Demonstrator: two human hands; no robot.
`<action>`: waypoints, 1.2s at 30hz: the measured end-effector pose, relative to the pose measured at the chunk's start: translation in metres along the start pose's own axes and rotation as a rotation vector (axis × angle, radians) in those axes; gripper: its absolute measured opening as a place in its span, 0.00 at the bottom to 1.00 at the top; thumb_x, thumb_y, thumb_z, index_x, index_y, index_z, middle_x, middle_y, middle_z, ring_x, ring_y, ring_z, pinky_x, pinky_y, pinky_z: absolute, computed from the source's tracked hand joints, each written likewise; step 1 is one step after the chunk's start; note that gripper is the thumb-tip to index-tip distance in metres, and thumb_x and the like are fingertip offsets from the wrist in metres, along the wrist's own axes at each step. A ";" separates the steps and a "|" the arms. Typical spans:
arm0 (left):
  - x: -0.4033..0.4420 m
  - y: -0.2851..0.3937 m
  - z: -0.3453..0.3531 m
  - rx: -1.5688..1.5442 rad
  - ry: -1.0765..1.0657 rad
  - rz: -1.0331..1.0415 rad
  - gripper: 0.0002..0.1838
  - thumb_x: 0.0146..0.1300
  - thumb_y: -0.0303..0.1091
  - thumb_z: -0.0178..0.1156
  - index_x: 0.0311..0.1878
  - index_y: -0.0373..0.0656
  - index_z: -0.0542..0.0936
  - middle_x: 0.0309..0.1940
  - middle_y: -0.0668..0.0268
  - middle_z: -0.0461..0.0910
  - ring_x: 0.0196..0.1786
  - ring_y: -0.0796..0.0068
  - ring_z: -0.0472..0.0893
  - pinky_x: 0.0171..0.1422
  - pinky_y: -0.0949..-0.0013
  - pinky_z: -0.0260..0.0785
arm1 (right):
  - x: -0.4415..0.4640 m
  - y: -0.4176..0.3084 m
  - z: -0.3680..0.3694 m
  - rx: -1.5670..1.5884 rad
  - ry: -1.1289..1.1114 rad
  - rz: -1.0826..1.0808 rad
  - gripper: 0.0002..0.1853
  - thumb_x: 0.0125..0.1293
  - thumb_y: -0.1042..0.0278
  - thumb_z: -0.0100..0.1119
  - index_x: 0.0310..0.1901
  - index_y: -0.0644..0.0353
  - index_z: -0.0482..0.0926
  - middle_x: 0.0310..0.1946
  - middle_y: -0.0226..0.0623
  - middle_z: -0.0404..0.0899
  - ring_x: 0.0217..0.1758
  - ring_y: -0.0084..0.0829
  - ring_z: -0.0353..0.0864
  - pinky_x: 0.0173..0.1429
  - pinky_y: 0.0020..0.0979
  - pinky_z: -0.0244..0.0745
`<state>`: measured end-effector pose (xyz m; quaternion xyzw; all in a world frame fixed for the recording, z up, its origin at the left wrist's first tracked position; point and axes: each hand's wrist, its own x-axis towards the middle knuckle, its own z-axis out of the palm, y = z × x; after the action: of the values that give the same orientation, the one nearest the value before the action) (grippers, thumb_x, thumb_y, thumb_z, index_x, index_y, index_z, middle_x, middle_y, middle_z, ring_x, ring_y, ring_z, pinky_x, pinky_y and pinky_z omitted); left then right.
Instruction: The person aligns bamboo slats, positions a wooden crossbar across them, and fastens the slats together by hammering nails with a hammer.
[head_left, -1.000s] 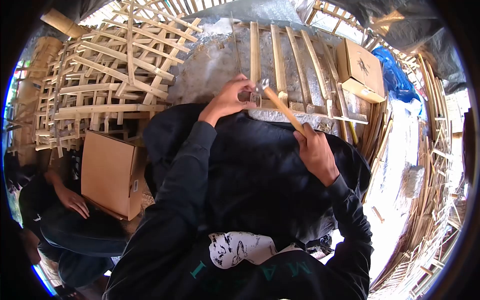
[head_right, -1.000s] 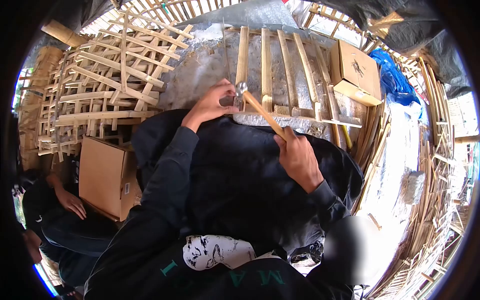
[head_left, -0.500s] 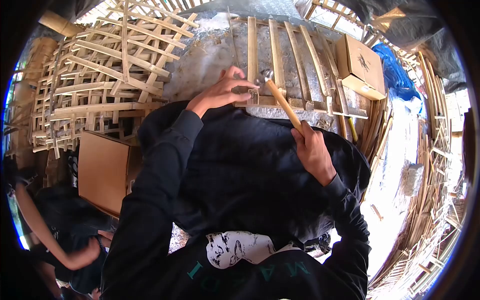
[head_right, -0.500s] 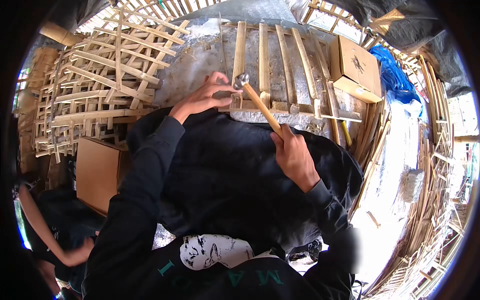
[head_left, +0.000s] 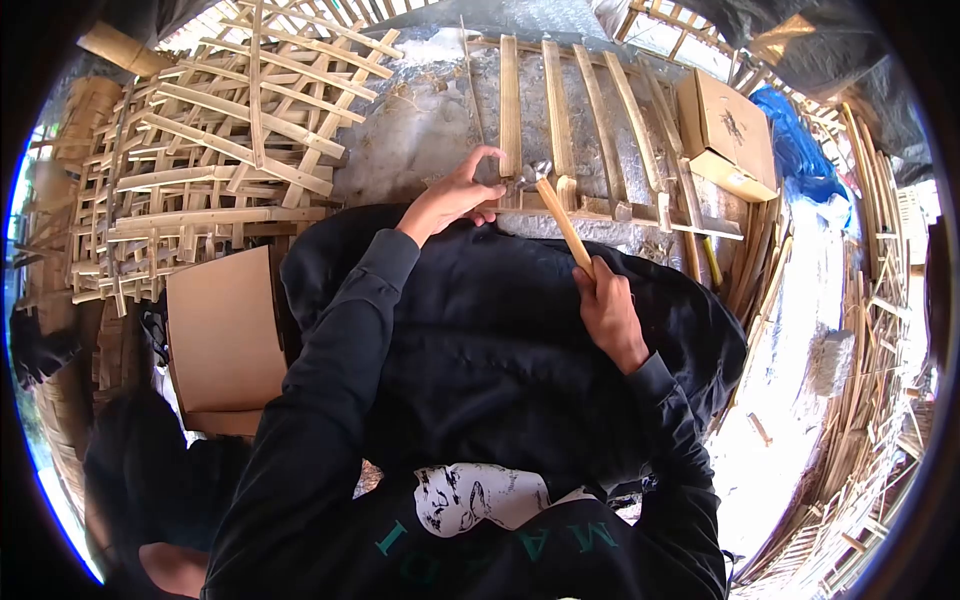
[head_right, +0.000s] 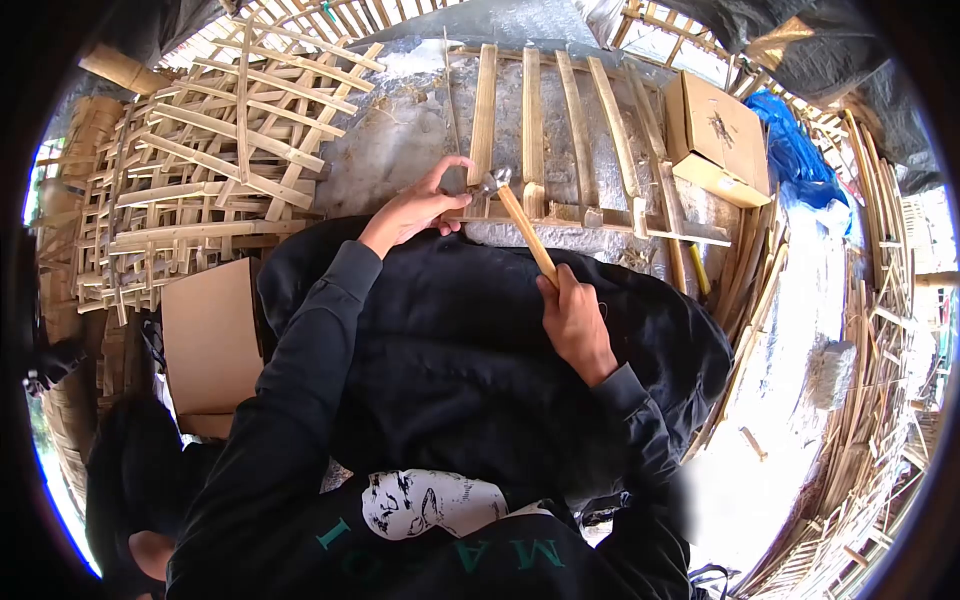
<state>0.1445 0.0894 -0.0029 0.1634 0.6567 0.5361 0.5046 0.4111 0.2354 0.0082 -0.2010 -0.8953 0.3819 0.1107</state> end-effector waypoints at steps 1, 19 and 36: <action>0.000 -0.002 0.001 -0.021 0.034 0.005 0.27 0.75 0.32 0.65 0.72 0.60 0.65 0.37 0.63 0.77 0.30 0.74 0.79 0.32 0.69 0.72 | 0.001 -0.001 0.001 0.000 -0.004 0.005 0.13 0.78 0.64 0.59 0.40 0.65 0.70 0.25 0.60 0.75 0.33 0.68 0.74 0.36 0.60 0.64; 0.012 -0.019 -0.008 -0.089 0.016 0.049 0.11 0.74 0.33 0.66 0.40 0.43 0.72 0.29 0.65 0.80 0.28 0.75 0.80 0.31 0.70 0.69 | 0.004 -0.015 -0.013 -0.073 0.018 -0.031 0.14 0.77 0.65 0.60 0.39 0.66 0.70 0.26 0.59 0.76 0.32 0.66 0.75 0.35 0.58 0.65; 0.007 -0.014 -0.005 -0.102 0.005 0.104 0.22 0.74 0.32 0.66 0.65 0.53 0.67 0.35 0.65 0.79 0.30 0.73 0.81 0.31 0.68 0.71 | 0.011 -0.023 -0.030 -0.094 -0.004 -0.056 0.12 0.76 0.66 0.61 0.39 0.65 0.71 0.25 0.60 0.77 0.32 0.65 0.77 0.35 0.57 0.68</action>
<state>0.1423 0.0867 -0.0187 0.1702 0.6205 0.5946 0.4822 0.4055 0.2452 0.0464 -0.1803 -0.9176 0.3367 0.1101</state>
